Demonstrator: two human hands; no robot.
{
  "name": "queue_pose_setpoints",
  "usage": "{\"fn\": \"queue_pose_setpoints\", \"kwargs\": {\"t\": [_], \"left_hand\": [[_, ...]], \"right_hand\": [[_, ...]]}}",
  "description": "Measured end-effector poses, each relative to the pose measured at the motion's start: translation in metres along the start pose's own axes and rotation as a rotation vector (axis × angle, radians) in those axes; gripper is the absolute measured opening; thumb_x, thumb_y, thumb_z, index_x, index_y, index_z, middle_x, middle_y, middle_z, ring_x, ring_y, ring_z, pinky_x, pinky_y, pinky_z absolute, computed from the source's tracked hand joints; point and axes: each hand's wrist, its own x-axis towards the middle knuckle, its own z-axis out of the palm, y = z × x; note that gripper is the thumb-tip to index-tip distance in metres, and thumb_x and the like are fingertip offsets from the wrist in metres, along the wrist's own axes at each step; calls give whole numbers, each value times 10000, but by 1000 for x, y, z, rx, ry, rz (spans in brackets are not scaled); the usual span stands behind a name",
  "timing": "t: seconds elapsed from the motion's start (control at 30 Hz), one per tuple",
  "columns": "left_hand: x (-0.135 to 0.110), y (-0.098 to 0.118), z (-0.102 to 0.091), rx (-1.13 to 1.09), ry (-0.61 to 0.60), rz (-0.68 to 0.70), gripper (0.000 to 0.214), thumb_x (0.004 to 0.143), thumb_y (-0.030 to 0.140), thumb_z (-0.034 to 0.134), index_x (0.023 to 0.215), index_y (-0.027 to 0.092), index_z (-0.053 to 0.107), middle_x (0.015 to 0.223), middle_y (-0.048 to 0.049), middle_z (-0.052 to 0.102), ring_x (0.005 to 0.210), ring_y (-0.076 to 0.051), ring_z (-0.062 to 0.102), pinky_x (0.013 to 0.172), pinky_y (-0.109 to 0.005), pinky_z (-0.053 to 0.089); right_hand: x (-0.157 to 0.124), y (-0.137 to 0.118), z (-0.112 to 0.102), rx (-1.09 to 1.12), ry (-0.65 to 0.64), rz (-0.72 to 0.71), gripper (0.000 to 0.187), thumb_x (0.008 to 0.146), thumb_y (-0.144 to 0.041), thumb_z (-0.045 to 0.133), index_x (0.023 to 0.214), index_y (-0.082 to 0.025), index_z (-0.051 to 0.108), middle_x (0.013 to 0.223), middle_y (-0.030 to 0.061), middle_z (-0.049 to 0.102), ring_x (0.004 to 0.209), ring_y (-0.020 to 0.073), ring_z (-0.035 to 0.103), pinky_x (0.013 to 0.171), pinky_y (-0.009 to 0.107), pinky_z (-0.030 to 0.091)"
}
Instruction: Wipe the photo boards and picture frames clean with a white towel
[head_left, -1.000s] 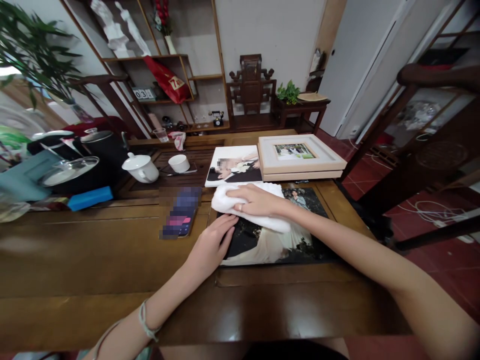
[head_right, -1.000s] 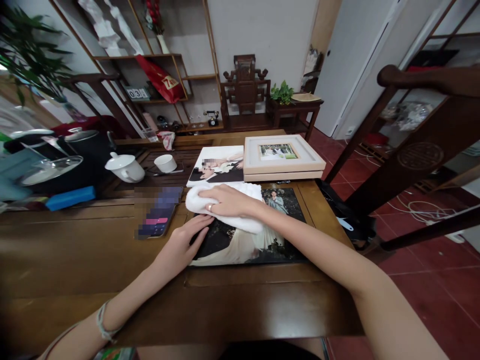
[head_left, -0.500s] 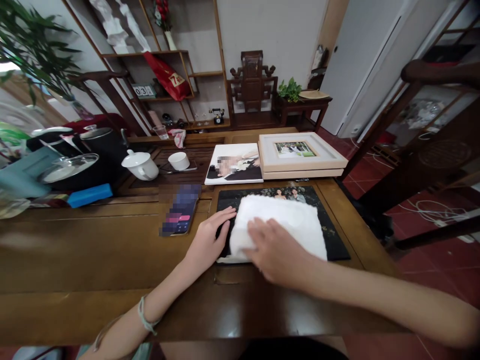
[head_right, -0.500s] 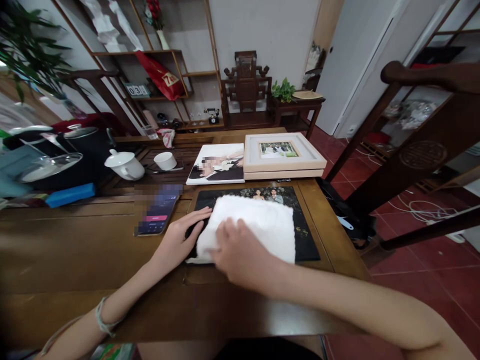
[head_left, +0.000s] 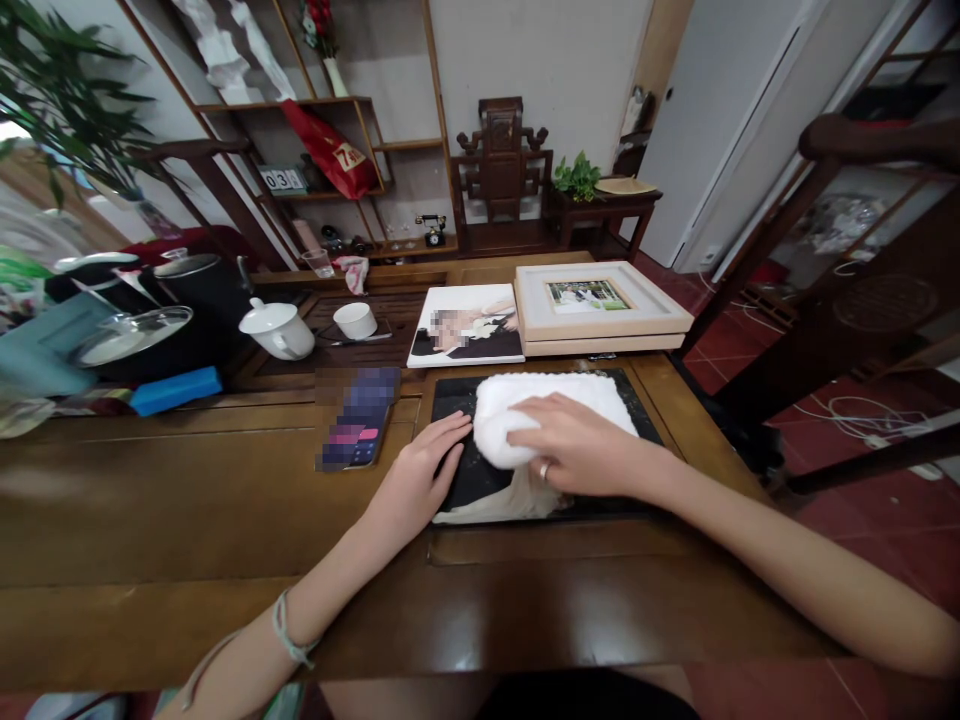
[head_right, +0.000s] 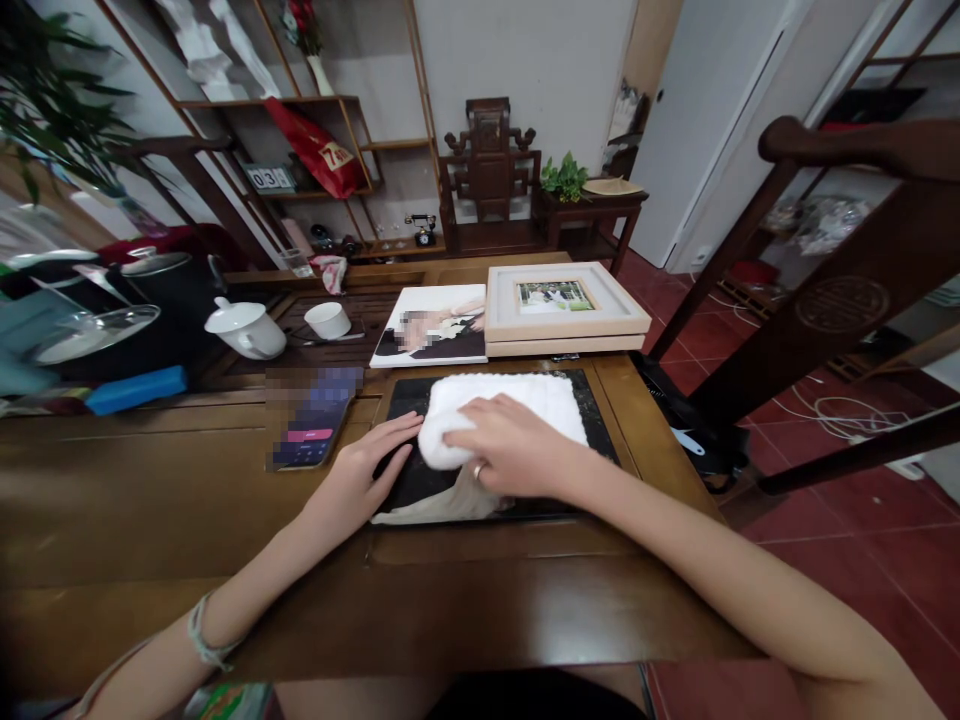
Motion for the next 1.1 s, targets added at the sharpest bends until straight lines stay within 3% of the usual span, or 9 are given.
{"fn": "queue_pose_setpoints", "kwargs": {"t": [0.1, 0.2, 0.33, 0.5, 0.63, 0.77, 0.87, 0.97, 1.1], "left_hand": [[0, -1, 1, 7, 9, 17, 327, 961, 198, 416, 1189, 149, 645, 1285, -128, 640, 1252, -241, 564, 1068, -478, 462], [0, 0, 1, 10, 2, 16, 327, 963, 198, 417, 1193, 141, 642, 1286, -133, 638, 1255, -243, 560, 1073, -477, 456], [0, -1, -1, 18, -19, 1, 325, 963, 204, 418, 1188, 152, 646, 1295, -127, 632, 1259, -254, 555, 1074, -487, 451], [0, 0, -2, 9, -34, -17, 320, 960, 212, 426, 1188, 172, 647, 1305, -109, 627, 1270, -254, 546, 1081, -470, 448], [0, 1, -1, 26, -41, -14, 324, 963, 196, 422, 1200, 161, 639, 1320, -119, 615, 1278, -246, 537, 1086, -463, 446], [0, 1, 1, 22, -4, 8, 328, 969, 191, 418, 1205, 123, 636, 1302, -139, 626, 1269, -241, 547, 1085, -460, 448], [-1, 1, 1, 14, 6, 12, 330, 972, 192, 416, 1209, 127, 637, 1297, -133, 631, 1270, -243, 546, 1083, -468, 449], [-1, 0, 1, 13, -3, 7, 327, 968, 198, 430, 1214, 146, 639, 1300, -122, 631, 1270, -249, 546, 1079, -471, 454], [-1, -2, 0, 24, -33, -2, 327, 964, 202, 439, 1214, 149, 642, 1314, -118, 622, 1278, -251, 538, 1090, -466, 443]], "right_hand": [[6, 29, 4, 2, 72, 23, 324, 753, -102, 541, 1040, -184, 668, 1237, 152, 595, 1168, 300, 506, 967, 484, 397], [7, 35, 14, -6, 103, 25, 358, 736, -91, 551, 1059, -181, 674, 1404, 146, 495, 1285, 322, 427, 1050, 544, 324], [-3, 2, 14, 18, -1, -74, 401, 717, -68, 574, 1080, -205, 678, 1449, 104, 471, 1371, 355, 337, 1085, 610, 254], [-18, -36, -5, 95, -132, -231, 257, 745, -113, 599, 965, -210, 689, 1329, 97, 574, 1237, 306, 496, 994, 505, 405], [-7, -8, -7, 161, -84, -163, 279, 719, -65, 575, 941, -199, 678, 1281, 99, 597, 1164, 260, 543, 956, 406, 438], [18, 36, 6, 77, 69, -54, 320, 745, -79, 549, 1032, -169, 657, 1335, 146, 546, 1212, 300, 499, 983, 459, 411], [30, 47, 10, 30, 79, -32, 348, 754, -103, 563, 1083, -170, 655, 1335, 173, 544, 1255, 324, 469, 999, 492, 394], [23, 32, 7, 26, 13, -65, 410, 735, -91, 582, 1130, -178, 655, 1356, 176, 535, 1283, 340, 452, 1007, 519, 391], [-10, -14, 1, 76, -120, -154, 371, 739, -106, 611, 1089, -210, 681, 1433, 147, 478, 1347, 367, 384, 1047, 573, 346]]}}
